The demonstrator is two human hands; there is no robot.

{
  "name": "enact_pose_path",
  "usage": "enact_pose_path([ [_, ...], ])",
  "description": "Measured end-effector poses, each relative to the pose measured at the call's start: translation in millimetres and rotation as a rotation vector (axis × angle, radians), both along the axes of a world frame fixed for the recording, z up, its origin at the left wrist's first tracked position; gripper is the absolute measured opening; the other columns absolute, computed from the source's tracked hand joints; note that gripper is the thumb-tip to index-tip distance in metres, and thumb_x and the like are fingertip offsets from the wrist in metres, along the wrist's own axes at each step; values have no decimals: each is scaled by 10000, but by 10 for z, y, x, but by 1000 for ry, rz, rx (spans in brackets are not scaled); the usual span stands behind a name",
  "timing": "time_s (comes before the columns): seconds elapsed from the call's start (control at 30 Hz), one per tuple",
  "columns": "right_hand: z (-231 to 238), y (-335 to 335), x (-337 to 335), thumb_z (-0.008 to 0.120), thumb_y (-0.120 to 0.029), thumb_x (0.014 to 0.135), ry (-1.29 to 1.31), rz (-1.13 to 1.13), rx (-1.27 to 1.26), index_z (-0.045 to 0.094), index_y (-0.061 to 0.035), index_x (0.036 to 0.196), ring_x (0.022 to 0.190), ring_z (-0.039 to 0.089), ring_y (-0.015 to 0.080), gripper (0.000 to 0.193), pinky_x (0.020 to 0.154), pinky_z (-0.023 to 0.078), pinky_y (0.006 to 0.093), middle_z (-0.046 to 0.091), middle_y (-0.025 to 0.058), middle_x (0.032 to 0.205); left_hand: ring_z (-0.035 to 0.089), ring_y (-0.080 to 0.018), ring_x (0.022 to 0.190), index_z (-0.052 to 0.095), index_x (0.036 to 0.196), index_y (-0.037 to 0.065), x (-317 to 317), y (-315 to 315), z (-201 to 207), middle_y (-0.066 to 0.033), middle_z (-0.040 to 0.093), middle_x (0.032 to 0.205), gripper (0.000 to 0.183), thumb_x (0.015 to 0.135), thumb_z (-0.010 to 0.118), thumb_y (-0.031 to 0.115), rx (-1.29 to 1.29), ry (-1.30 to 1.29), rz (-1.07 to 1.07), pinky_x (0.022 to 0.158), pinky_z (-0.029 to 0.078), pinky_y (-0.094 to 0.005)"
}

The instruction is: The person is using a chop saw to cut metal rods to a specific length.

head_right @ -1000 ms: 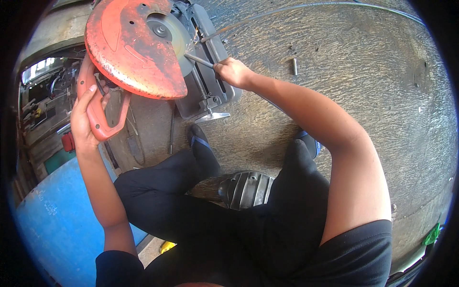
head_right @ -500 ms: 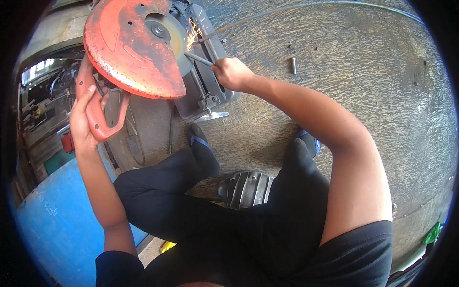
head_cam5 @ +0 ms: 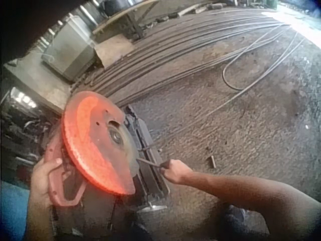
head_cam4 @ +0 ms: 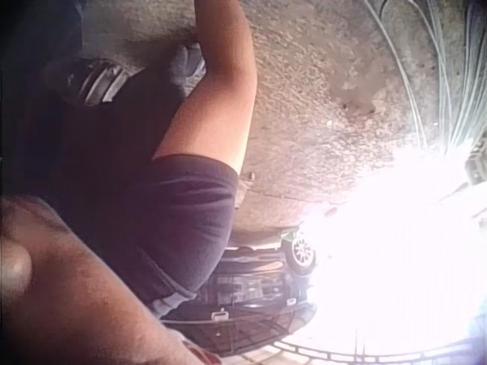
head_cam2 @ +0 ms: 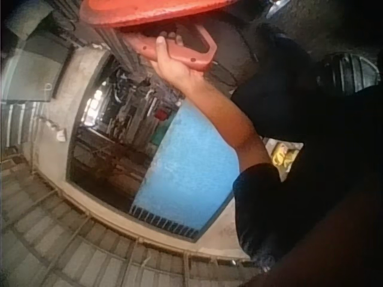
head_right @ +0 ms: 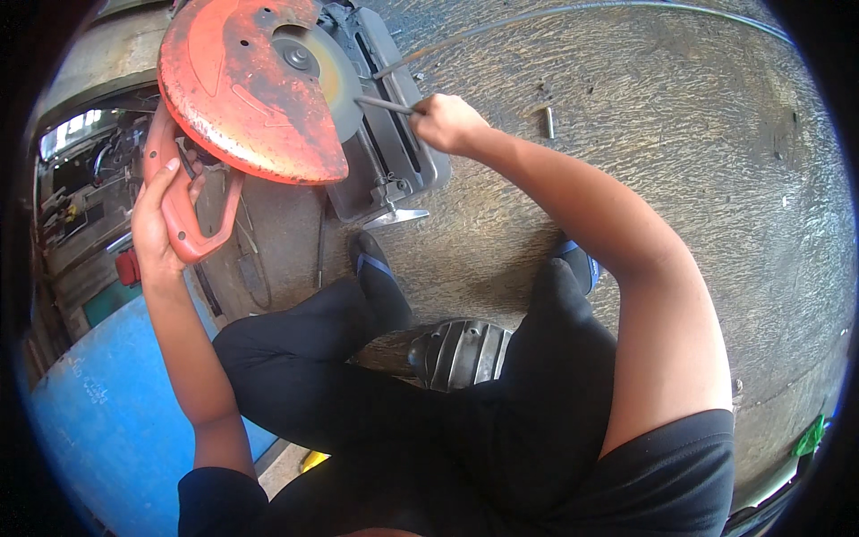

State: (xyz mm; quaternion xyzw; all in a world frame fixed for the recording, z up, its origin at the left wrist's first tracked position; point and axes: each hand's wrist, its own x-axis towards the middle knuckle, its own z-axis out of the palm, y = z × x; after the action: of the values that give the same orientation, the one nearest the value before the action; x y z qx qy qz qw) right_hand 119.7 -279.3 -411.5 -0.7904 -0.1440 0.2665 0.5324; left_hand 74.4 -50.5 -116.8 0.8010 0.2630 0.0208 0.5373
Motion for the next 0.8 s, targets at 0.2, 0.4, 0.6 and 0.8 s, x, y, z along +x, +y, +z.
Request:
enact_pose_path([
  [0.2, -20, -15, 49, 375, -267, 825, 332, 79, 196, 687, 7, 899, 709, 621, 290, 422, 694, 497, 373, 622, 201, 748, 567, -198, 1047, 471, 1265, 14, 1, 28, 4, -106, 580, 1148, 447, 858, 609, 136, 5, 15, 6, 890, 446, -351],
  [0.4, -11, 62, -19, 425, -261, 854, 38, 239, 221, 662, 1, 884, 749, 635, 309, 355, 704, 495, 385, 622, 190, 756, 579, -189, 953, 506, 1230, 16, -3, 8, -1, -112, 591, 1065, 417, 845, 619, 131, -1, -11, 21, 829, 459, -342],
  [0.6, 22, 70, -41, 415, -276, 872, -29, 89, 103, 641, -5, 897, 843, 607, 399, 354, 796, 474, 462, 637, 221, 848, 582, -184, 940, 512, 1217, 11, -4, 57, -7, -110, 597, 1044, 406, 845, 621, 129, -8, -5, -4, 823, 462, -338],
  [0.8, 239, -69, 307, 445, -396, 847, -198, 68, -232, 678, -72, 907, 834, 632, 369, 403, 797, 504, 442, 658, 200, 846, 596, -169, 907, 514, 1201, 11, 9, 162, 4, -90, 612, 1013, 377, 858, 618, 125, 7, 59, -62, 791, 484, -306],
])
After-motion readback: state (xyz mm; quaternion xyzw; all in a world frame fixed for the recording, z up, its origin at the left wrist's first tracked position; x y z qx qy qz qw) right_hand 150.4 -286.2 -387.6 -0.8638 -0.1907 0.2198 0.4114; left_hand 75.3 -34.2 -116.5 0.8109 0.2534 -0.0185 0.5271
